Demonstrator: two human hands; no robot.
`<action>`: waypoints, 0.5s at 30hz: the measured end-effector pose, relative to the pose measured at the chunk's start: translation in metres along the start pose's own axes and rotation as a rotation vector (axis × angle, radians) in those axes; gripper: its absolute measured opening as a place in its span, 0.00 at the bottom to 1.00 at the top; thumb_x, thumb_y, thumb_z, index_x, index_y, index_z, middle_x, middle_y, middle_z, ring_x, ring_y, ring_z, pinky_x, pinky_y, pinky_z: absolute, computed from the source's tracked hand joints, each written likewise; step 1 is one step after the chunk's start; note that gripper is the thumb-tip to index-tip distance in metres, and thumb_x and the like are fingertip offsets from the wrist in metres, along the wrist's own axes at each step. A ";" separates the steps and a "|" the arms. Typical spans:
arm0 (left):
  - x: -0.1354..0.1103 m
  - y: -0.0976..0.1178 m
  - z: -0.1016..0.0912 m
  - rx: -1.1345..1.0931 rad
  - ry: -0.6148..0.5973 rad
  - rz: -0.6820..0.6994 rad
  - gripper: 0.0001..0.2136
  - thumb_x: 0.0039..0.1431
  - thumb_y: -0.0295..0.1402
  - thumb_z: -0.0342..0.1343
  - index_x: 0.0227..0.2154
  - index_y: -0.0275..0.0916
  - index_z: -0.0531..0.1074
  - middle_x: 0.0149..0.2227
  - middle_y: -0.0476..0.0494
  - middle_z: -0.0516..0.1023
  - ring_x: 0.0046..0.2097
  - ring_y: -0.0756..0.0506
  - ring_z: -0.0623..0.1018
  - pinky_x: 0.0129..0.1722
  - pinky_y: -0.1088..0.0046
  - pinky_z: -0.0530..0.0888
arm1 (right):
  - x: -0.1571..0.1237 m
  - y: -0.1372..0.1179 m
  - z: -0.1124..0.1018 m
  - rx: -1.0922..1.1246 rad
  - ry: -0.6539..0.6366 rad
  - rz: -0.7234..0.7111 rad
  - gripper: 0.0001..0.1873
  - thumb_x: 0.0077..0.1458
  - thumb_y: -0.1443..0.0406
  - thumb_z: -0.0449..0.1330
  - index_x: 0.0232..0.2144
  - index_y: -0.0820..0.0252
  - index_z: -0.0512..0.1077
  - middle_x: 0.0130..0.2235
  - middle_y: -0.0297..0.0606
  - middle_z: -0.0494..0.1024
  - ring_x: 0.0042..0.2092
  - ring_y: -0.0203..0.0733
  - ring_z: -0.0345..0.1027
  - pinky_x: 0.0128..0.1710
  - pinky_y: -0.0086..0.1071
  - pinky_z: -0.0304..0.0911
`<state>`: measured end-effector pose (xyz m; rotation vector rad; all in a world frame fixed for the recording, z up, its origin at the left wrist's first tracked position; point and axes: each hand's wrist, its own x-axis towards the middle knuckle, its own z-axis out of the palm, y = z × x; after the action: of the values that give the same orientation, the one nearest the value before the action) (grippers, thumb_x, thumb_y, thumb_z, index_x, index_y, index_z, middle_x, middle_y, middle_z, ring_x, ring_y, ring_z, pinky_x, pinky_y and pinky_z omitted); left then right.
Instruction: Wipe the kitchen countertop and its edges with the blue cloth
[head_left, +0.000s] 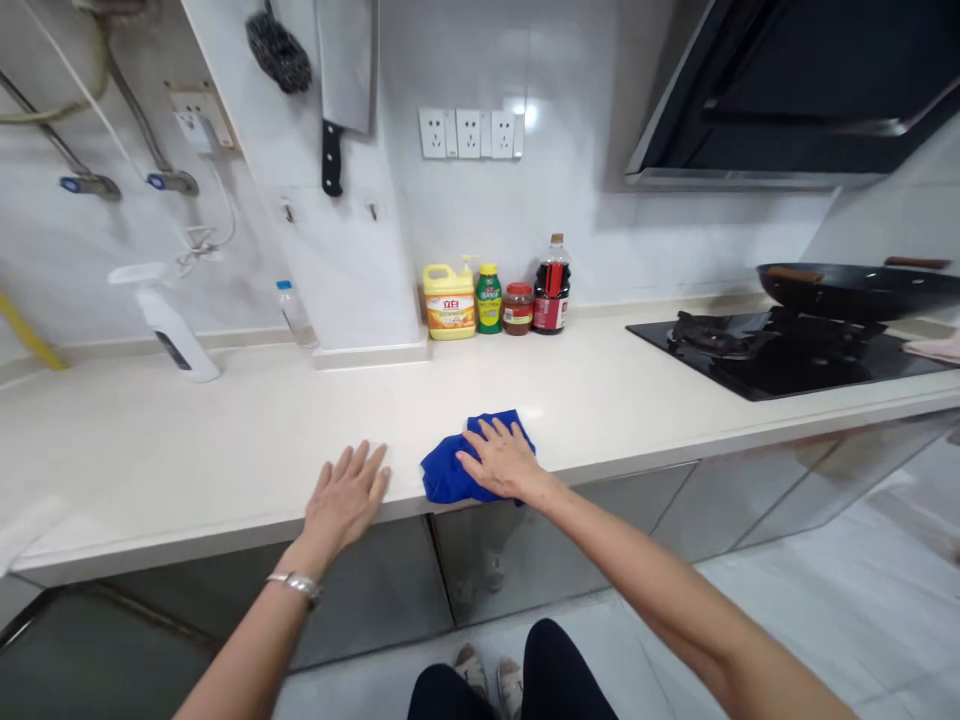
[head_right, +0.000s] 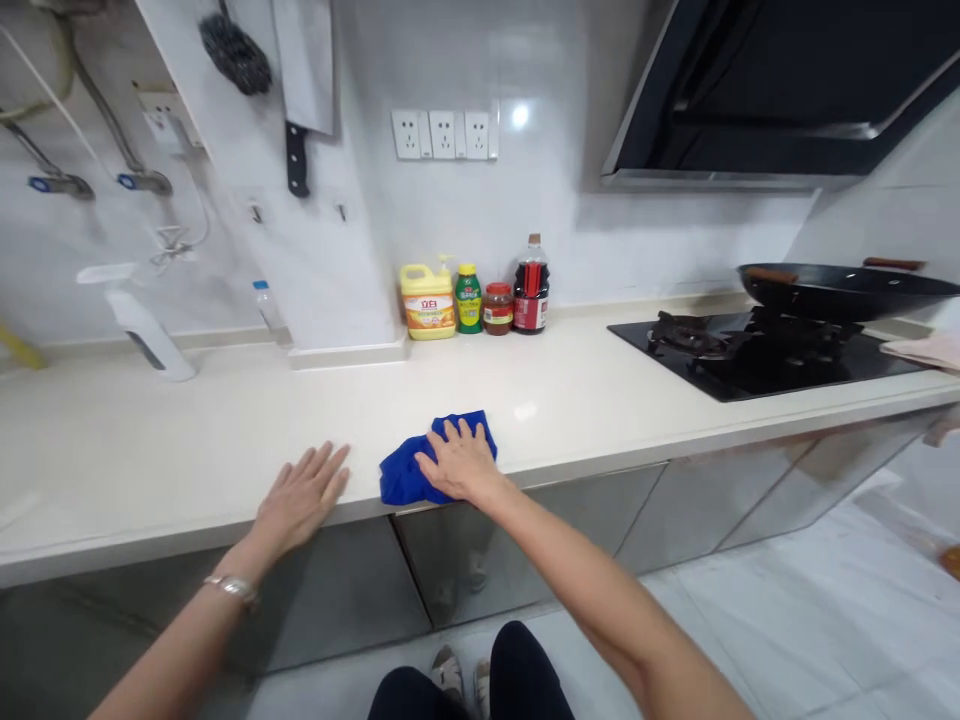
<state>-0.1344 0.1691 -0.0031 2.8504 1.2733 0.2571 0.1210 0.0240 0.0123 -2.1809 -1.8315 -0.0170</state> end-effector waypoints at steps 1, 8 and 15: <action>0.004 0.017 0.001 -0.003 0.014 0.009 0.32 0.64 0.54 0.53 0.65 0.41 0.60 0.69 0.34 0.55 0.69 0.31 0.57 0.67 0.39 0.56 | -0.005 -0.007 0.003 -0.010 0.041 0.018 0.32 0.70 0.47 0.46 0.65 0.60 0.63 0.67 0.55 0.62 0.68 0.67 0.52 0.66 0.64 0.50; 0.013 0.050 0.001 0.050 0.014 0.037 0.28 0.69 0.46 0.45 0.66 0.34 0.59 0.69 0.29 0.56 0.71 0.33 0.55 0.70 0.45 0.53 | -0.038 0.007 0.043 -0.135 0.386 -0.288 0.36 0.66 0.45 0.54 0.66 0.60 0.60 0.63 0.55 0.67 0.64 0.62 0.58 0.65 0.57 0.56; 0.012 0.041 0.005 0.226 -0.123 -0.022 0.31 0.68 0.38 0.32 0.70 0.26 0.44 0.73 0.36 0.43 0.73 0.40 0.44 0.73 0.55 0.47 | -0.081 0.133 0.041 -0.145 0.376 -0.337 0.30 0.65 0.53 0.58 0.65 0.54 0.63 0.64 0.51 0.67 0.66 0.59 0.56 0.66 0.55 0.55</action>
<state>-0.0954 0.1512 -0.0031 2.9761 1.3909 -0.0658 0.2268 -0.0644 -0.0712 -1.7708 -1.9883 -0.6038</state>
